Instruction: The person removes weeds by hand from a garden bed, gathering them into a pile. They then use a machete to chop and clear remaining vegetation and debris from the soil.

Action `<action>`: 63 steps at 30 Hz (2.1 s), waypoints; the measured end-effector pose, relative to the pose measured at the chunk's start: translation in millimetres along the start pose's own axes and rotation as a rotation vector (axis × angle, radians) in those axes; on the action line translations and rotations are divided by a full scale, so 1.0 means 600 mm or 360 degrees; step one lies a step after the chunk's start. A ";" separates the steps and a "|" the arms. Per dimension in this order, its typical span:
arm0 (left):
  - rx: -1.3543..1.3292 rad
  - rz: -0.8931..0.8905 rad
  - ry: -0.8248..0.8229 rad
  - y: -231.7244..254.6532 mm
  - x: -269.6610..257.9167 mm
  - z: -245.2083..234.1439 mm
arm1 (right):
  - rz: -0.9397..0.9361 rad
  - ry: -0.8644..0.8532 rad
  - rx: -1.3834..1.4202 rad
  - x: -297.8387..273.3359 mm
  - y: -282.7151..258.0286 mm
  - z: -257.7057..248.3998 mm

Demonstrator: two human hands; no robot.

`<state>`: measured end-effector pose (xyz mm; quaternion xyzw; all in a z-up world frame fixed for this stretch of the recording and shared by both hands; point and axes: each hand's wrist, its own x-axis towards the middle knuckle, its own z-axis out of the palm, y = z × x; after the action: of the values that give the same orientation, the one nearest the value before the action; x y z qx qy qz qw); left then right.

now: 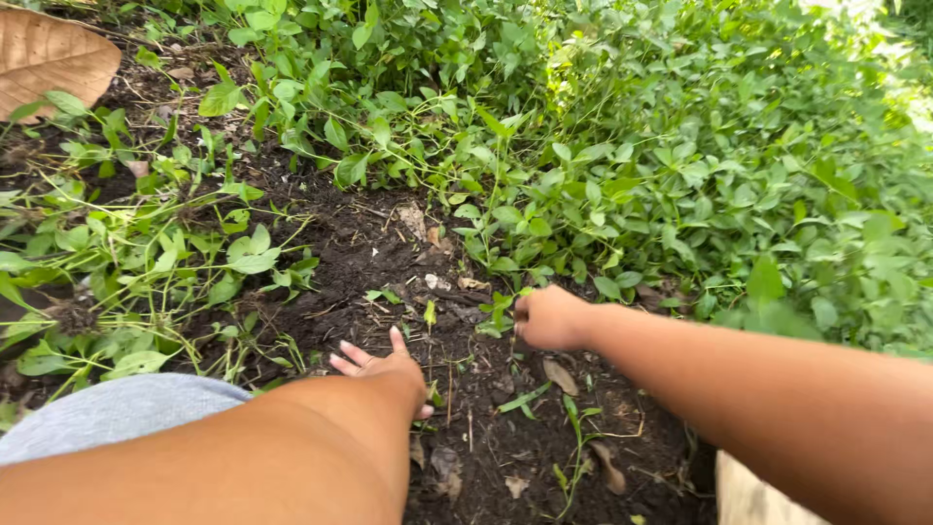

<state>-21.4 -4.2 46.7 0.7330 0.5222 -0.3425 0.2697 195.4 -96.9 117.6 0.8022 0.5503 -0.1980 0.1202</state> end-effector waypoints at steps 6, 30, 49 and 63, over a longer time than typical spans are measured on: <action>-0.0230 0.0010 0.0120 -0.002 0.004 0.014 | -0.0084 0.0085 -0.0085 0.085 -0.022 -0.024; -0.0043 -0.0118 0.0003 0.013 -0.002 0.013 | 0.0287 0.0290 -0.0033 0.139 0.136 0.057; -0.0070 0.0457 -0.0258 -0.021 0.076 -0.044 | 0.0502 0.1123 0.0523 0.075 0.097 0.088; -0.2000 0.0829 -0.0793 -0.024 -0.011 -0.150 | -0.0083 0.0966 0.0787 -0.006 -0.257 0.026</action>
<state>-16.7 64.2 106.8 0.4403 0.3519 -0.0592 0.8239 48.0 -50.2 109.1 0.8148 0.5166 -0.0814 -0.2501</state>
